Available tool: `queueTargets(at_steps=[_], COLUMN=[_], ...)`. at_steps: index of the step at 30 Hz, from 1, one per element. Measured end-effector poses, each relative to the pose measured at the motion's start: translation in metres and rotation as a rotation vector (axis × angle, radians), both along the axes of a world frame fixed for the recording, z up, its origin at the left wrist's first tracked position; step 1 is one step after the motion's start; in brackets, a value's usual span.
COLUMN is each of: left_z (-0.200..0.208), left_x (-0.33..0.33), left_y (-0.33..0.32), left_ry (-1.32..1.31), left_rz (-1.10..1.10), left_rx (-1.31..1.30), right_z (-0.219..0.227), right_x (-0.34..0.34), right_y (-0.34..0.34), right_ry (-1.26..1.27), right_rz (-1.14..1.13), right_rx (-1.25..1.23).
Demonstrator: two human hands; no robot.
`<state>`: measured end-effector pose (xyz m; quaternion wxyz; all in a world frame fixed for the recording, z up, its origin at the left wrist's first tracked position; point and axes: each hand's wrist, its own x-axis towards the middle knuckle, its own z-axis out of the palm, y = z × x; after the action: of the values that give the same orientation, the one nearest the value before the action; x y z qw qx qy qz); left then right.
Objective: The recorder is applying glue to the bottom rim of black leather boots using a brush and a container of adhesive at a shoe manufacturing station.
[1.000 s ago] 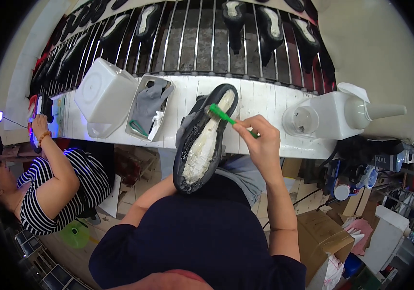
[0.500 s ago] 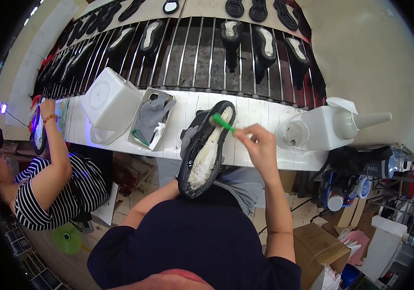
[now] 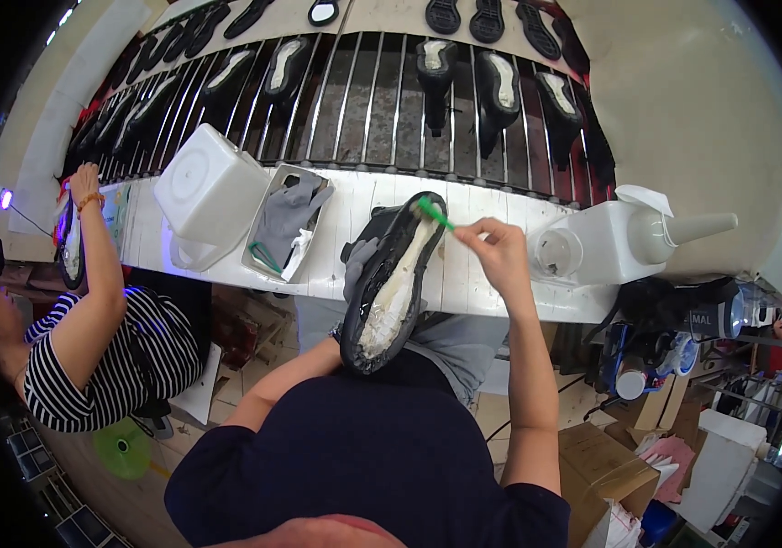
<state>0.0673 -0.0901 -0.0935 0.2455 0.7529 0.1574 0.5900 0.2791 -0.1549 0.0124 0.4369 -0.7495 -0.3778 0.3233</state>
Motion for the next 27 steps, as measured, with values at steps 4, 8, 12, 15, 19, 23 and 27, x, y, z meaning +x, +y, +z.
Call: queueTargets(at_steps=[4, 8, 12, 15, 19, 23, 27], left_z=[0.004, 0.001, -0.01, -0.022, -0.032, -0.029, -0.016], left_x=[0.001, 0.002, -0.002, -0.004, -0.013, -0.017, -0.008], left_y=[0.0, -0.005, -0.015, -0.009, -0.001, -0.006, -0.004], left_ry=[-0.006, -0.02, -0.032, -0.014, 0.139, 0.097, -0.008], left_rz=[-0.005, 0.002, -0.081, -0.138, -0.264, -0.303, -0.293], left_rx=[-0.011, -0.066, -0.186, -0.268, -0.351, -0.649, -0.462], right_z=[-0.004, 0.011, 0.024, 0.041, 0.069, 0.074, 0.061], right_x=[0.0, -0.012, -0.032, -0.046, -0.069, -0.076, -0.059], right_y=[0.01, -0.017, -0.028, -0.032, -0.044, -0.046, -0.031], right_ry=[-0.13, 0.06, 0.159, 0.167, -0.007, 0.08, 0.016], right_rz=[-0.057, 0.042, 0.085, 0.142, 0.27, 0.408, 0.028], right_rx=[0.117, 0.012, 0.034, 0.092, 0.123, 0.185, 0.118])
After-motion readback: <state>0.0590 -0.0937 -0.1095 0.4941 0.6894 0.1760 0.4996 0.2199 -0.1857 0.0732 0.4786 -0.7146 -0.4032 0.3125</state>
